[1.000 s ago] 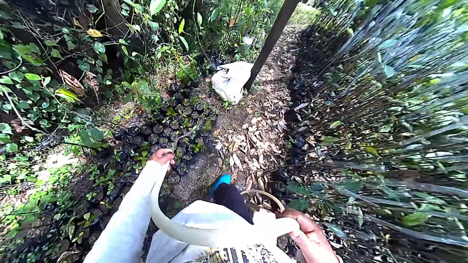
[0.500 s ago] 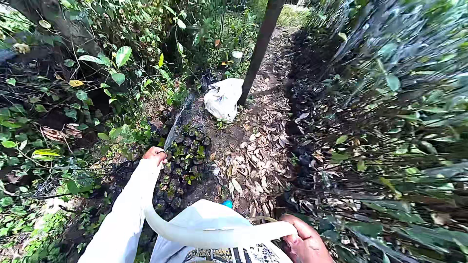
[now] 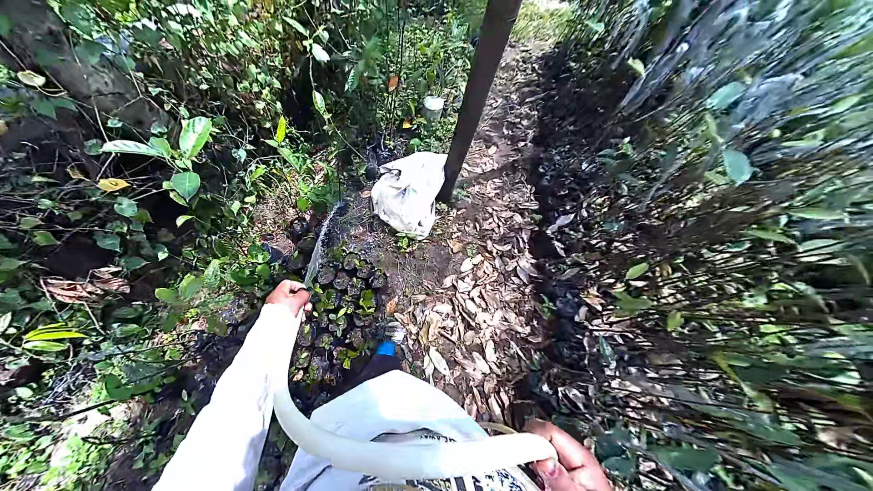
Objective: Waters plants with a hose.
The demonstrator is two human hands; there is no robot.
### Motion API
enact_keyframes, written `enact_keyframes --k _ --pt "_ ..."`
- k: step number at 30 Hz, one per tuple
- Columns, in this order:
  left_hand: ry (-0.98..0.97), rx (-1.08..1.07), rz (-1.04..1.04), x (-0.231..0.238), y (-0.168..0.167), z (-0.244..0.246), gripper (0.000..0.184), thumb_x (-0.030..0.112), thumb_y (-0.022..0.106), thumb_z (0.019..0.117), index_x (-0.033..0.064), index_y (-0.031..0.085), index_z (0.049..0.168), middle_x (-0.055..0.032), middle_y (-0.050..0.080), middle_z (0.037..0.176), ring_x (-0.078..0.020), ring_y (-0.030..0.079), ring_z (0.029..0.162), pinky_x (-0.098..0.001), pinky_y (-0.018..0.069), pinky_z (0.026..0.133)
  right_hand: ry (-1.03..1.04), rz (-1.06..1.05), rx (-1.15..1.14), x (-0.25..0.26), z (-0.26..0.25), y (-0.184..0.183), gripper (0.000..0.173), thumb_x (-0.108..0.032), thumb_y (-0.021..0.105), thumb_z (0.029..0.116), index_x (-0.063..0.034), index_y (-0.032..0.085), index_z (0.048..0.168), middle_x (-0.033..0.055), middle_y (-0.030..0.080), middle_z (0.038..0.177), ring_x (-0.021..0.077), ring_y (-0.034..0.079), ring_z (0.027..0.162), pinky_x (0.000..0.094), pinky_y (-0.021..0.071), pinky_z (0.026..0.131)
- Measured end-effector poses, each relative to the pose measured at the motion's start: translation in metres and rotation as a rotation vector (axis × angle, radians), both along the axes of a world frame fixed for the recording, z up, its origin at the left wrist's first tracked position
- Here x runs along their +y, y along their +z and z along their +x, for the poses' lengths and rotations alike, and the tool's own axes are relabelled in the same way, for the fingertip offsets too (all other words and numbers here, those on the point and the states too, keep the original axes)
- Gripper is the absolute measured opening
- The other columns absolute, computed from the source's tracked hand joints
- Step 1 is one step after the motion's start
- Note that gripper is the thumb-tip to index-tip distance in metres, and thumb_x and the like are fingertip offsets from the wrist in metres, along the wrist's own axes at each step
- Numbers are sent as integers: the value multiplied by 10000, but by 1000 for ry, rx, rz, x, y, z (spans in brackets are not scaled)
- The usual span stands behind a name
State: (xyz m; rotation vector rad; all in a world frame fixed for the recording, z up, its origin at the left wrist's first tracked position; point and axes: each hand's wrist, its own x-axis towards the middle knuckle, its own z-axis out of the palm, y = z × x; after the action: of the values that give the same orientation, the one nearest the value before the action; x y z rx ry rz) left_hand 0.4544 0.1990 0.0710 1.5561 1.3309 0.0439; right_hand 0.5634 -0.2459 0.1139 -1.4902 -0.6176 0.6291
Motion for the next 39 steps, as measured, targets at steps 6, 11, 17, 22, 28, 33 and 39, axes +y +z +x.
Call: enact_keyframes --k 6,11,17,22,28,33,39 --pt "-88 -55 33 35 6 53 349 118 587 1022 -29 518 1330 -82 646 808 -98 560 539 -259 499 532 2 -24 -18 21 22 8 204 -500 615 983 -330 713 1037 -238 680 915 -120 603 823 129 519 746" --pt "-92 -90 22 61 14 94 339 119 590 1026 -17 519 1328 -92 641 822 -103 568 553 -262 501 543 -34 -86 -97 42 39 18 281 -550 570 996 -300 697 1012 -234 659 876 -134 584 809 127 505 742" --pt "-150 -82 75 91 17 122 335 124 590 1011 -23 533 1307 -88 650 835 -107 576 563 -273 514 555 -76 -75 -95 62 50 20 268 -517 578 1004 -283 698 1053 -229 701 935 -111 631 854 150 542 782" --pt "-157 -63 102 108 14 137 350 132 590 1002 0 540 1323 -91 665 860 -119 593 586 -294 526 580 -107 -94 -63 74 55 22 262 -514 588 999 -282 701 1046 -230 707 946 -105 639 866 165 551 801" --pt "-132 -60 116 122 15 143 334 125 601 1000 -11 550 1301 -96 655 853 -124 590 589 -297 527 588 -147 -122 -63 87 56 24 294 -508 594 998 -231 690 1025 -203 707 918 -89 644 843 177 554 790" --pt "-125 -37 132 135 17 144 339 143 601 1005 -2 555 1307 -105 668 875 -140 603 612 -320 532 611 -148 -70 -22 96 57 20 229 -480 608 999 -276 697 1055 -206 716 939 -77 653 853 175 554 793" --pt "-140 -45 127 144 21 156 327 143 608 1004 11 566 1300 -91 665 848 -121 591 597 -300 518 600 -160 -154 -36 108 58 27 335 -552 609 973 -223 671 992 -203 698 885 -87 639 815 181 551 771"
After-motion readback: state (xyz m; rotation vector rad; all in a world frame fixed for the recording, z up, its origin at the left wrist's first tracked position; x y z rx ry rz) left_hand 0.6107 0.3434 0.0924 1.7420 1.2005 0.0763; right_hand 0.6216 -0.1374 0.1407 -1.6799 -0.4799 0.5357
